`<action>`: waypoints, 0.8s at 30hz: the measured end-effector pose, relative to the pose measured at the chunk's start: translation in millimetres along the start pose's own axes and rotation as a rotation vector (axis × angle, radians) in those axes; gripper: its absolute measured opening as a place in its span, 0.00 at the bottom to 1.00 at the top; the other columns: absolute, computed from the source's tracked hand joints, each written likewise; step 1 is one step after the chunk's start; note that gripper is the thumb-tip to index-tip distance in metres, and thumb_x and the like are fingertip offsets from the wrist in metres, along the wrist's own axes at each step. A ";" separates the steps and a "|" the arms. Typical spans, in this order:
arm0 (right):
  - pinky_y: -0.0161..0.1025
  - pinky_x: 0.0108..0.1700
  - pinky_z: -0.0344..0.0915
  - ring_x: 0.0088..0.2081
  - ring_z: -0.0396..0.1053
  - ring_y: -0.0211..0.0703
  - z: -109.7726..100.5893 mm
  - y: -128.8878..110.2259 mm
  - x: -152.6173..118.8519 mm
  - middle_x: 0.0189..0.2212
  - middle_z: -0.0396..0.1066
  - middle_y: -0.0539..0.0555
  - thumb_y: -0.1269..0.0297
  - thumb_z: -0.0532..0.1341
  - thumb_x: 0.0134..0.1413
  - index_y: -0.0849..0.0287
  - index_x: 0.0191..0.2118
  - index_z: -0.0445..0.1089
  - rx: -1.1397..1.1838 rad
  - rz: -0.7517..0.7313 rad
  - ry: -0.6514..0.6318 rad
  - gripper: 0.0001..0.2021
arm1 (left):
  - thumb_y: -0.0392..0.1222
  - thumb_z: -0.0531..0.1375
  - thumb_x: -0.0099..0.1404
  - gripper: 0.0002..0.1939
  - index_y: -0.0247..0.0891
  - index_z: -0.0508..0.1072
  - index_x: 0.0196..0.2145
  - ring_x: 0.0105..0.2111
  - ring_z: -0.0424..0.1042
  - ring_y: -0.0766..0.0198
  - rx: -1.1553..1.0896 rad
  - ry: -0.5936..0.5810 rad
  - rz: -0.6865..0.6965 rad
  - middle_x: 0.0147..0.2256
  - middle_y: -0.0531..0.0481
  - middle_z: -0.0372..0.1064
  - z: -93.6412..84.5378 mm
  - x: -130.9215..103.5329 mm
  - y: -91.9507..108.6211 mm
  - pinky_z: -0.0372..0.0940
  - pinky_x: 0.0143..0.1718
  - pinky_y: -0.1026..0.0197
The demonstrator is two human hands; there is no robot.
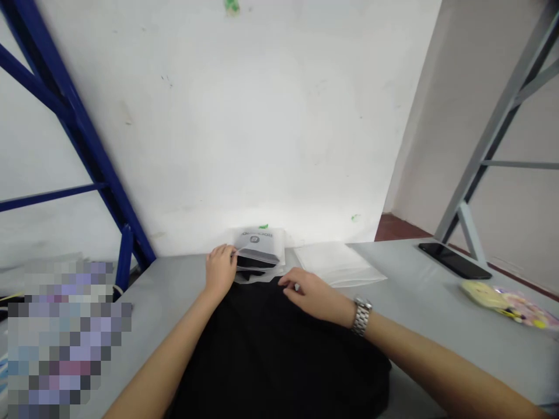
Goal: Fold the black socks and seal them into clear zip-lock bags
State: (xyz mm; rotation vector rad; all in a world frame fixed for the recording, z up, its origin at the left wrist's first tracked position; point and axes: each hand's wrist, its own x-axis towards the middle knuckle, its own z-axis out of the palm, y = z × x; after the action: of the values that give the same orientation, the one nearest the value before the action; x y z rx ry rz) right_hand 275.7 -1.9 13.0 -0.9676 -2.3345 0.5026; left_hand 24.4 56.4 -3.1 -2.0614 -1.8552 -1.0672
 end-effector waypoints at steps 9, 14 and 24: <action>0.51 0.50 0.60 0.50 0.60 0.55 51.1 -10.6 68.6 0.47 0.65 0.67 0.75 0.52 0.55 0.71 0.50 0.62 -0.612 -0.307 0.186 0.16 | 0.45 0.46 0.68 0.11 0.42 0.64 0.33 0.51 0.67 0.62 -0.325 -0.113 0.043 0.49 0.49 0.70 -22.4 -27.7 36.4 0.61 0.51 0.60; 0.46 0.41 0.63 0.39 0.63 0.49 44.4 -5.2 64.4 0.35 0.67 0.61 0.76 0.50 0.56 0.66 0.38 0.67 -0.683 -0.390 0.158 0.10 | 0.45 0.45 0.68 0.11 0.41 0.64 0.34 0.47 0.69 0.58 -0.365 -0.108 -0.044 0.46 0.45 0.71 -23.5 -35.1 39.3 0.63 0.46 0.56; 0.37 0.23 0.54 0.26 0.59 0.38 17.2 -24.2 -29.3 0.25 0.66 0.51 0.72 0.57 0.53 0.56 0.39 0.69 -0.550 -1.072 0.266 0.08 | 0.46 0.47 0.66 0.09 0.40 0.61 0.34 0.37 0.70 0.58 -0.359 0.091 -0.272 0.40 0.47 0.69 -41.5 -22.9 22.8 0.65 0.41 0.53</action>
State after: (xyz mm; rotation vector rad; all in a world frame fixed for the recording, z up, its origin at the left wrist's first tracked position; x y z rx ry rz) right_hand 269.5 -41.8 2.2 0.1256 -2.3580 -0.6692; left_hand 29.9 9.9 20.9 -1.9225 -2.0639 -1.6396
